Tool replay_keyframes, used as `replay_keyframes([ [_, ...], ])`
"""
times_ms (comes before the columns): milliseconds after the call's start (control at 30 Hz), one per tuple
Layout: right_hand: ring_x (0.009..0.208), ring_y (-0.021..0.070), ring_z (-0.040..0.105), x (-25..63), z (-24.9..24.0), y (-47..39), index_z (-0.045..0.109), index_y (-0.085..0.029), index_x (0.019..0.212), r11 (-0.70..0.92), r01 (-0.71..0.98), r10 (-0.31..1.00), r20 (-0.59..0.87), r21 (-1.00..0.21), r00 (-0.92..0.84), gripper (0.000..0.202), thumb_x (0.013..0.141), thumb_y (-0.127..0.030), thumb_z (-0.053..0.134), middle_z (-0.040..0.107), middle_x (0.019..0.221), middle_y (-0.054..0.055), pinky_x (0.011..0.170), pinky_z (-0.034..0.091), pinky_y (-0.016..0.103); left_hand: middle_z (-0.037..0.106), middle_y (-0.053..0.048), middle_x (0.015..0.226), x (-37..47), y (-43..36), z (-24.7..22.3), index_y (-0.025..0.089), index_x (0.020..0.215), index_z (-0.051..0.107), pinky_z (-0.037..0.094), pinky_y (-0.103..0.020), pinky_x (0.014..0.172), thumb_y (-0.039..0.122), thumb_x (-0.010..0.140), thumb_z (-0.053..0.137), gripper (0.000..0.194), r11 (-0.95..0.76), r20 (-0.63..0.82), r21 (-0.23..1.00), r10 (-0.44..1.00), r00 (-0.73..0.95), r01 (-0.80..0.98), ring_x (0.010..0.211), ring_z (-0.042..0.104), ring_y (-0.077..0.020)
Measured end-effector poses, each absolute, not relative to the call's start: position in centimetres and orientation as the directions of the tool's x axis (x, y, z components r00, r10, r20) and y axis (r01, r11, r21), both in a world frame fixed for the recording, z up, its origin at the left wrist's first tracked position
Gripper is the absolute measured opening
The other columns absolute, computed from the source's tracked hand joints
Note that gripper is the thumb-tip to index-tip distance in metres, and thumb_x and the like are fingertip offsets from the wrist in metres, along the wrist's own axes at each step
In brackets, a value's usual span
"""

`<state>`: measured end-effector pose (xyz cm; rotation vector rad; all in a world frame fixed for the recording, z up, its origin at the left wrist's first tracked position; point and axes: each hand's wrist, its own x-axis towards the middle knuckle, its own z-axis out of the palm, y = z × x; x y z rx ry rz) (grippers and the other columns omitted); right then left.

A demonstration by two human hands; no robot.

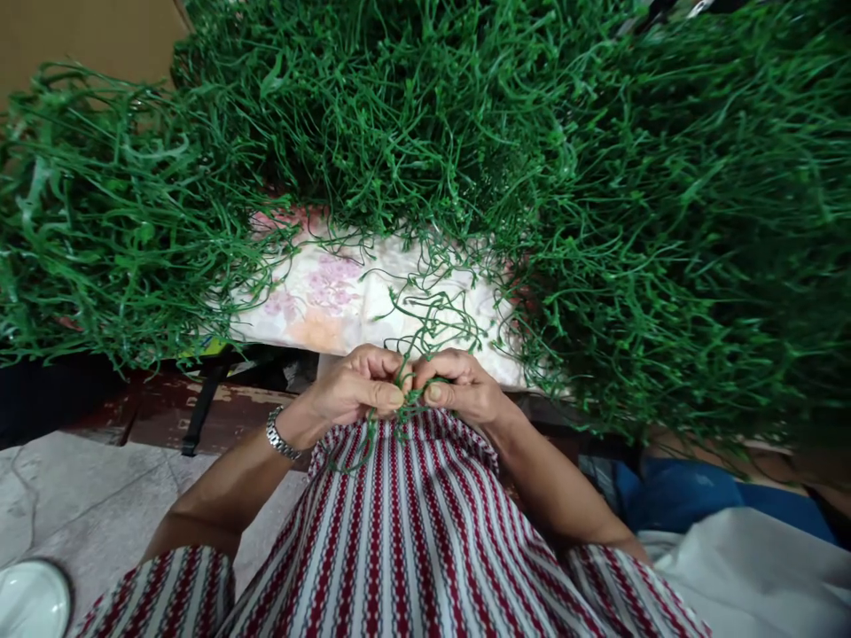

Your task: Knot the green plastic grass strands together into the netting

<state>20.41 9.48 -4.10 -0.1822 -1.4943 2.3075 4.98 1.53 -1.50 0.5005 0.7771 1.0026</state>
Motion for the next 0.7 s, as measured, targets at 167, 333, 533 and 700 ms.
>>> replay_keyframes([
  [167, 0.055, 0.0086, 0.047, 20.0, -4.5, 8.7, 0.059, -0.013, 0.07, -0.48, -0.269, 0.423, 0.049, -0.835, -0.905, 0.026, 0.071, -0.037, 0.068, 0.053, 0.061, 0.0, 0.052, 0.037, 0.022, 0.043, 0.004, 0.042, 5.6, 1.1, -1.6, 0.01, 0.057, 0.059, 0.019, -0.018, 0.035, 0.028, 0.052, 0.075, 0.024, 0.429, -0.317, 0.638, 0.903, 0.29, -0.639, 0.033, 0.03, -0.0027],
  [333, 0.042, 0.0069, 0.037, 19.7, -4.4, 8.4, 0.047, -0.017, 0.065, -0.562, -0.396, 0.472, 0.112, -0.726, -0.874, 0.032, 0.076, -0.044, 0.059, 0.036, 0.049, -0.006, 0.041, 0.033, 0.019, 0.042, 0.001, 0.045, 5.5, 0.7, -1.1, 0.012, 0.051, 0.054, 0.028, -0.023, 0.044, 0.034, 0.059, 0.071, 0.028, 0.344, -0.21, 0.678, 0.937, 0.278, -0.649, 0.041, 0.035, -0.0064],
  [533, 0.053, 0.0074, 0.046, 21.0, -3.1, 10.1, 0.051, -0.017, 0.081, -0.196, -0.165, 0.655, -0.004, -0.967, -0.756, 0.022, 0.082, -0.038, 0.055, 0.052, 0.071, 0.0, 0.048, 0.038, 0.02, 0.048, 0.001, 0.051, 4.8, 1.5, -1.2, 0.013, 0.06, 0.057, 0.03, -0.022, 0.045, 0.033, 0.065, 0.069, 0.024, 0.21, -0.229, 0.879, 0.973, 0.008, -0.428, 0.047, 0.041, -0.0078],
  [700, 0.074, 0.0119, 0.052, 21.1, -2.2, 9.4, 0.051, -0.016, 0.102, 0.26, 0.044, 0.586, 0.121, -0.965, -0.801, 0.03, 0.085, -0.041, 0.05, 0.056, 0.085, 0.004, 0.066, 0.042, 0.024, 0.052, 0.002, 0.053, 5.2, 2.2, -1.7, 0.014, 0.065, 0.056, 0.035, -0.019, 0.043, 0.034, 0.069, 0.068, 0.023, 0.165, -0.212, 0.95, 0.964, -0.161, -0.266, 0.045, 0.044, -0.0066],
])
